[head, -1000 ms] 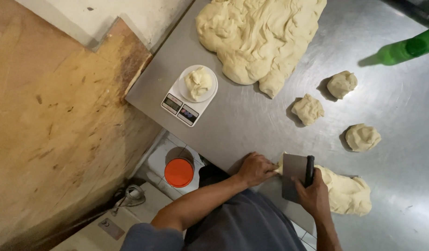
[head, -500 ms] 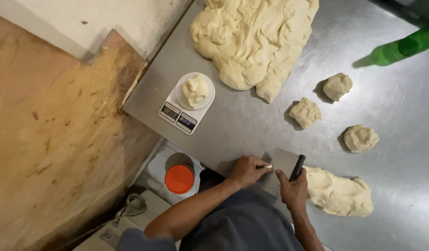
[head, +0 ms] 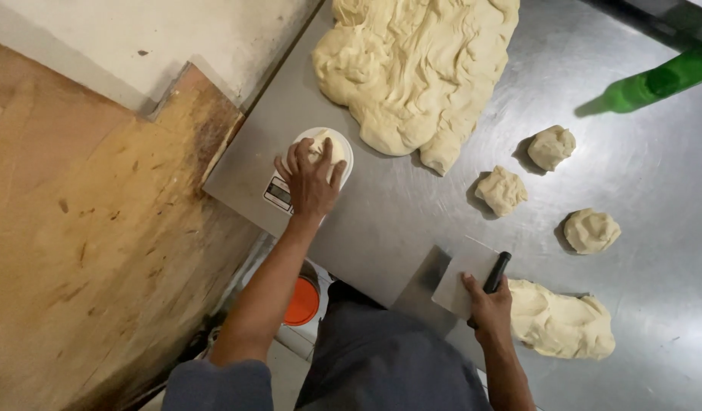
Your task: Cutting large pieces of dough into smaller portions and weighing them on a digital scale.
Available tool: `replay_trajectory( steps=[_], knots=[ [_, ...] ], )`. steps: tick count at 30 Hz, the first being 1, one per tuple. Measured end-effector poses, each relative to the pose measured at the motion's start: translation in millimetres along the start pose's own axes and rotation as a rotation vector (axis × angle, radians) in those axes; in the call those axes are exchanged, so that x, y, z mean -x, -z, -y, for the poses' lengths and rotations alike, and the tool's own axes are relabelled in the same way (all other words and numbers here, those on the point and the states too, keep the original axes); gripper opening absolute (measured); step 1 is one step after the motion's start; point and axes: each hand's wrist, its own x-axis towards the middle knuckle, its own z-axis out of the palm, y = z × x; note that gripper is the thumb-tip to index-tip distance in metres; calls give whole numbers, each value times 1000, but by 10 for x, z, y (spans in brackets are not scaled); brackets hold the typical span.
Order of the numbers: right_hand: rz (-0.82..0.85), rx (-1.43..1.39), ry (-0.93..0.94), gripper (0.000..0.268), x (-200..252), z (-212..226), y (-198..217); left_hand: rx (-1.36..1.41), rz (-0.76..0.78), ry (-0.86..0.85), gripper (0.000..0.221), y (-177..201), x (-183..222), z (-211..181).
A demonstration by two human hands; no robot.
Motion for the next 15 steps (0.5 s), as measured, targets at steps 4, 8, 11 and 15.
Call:
replay_trajectory(
  steps=[4, 8, 11, 15],
  knots=[
    [-118, 17, -22, 47, 27, -80, 142, 345, -1, -90, 55, -57, 377, -563],
    [-186, -12, -55, 46, 13, -185, 295, 941, 647, -351, 34, -323, 1186, -1468],
    [-201, -16, 10, 47, 4, -252, 369, 764, 599, -553, 35, -635, 1843, -2037],
    [-139, -65, 77, 46, 1, -295, 487, 806, 706, -463, 25, -700, 1799, -2075]
  ],
)
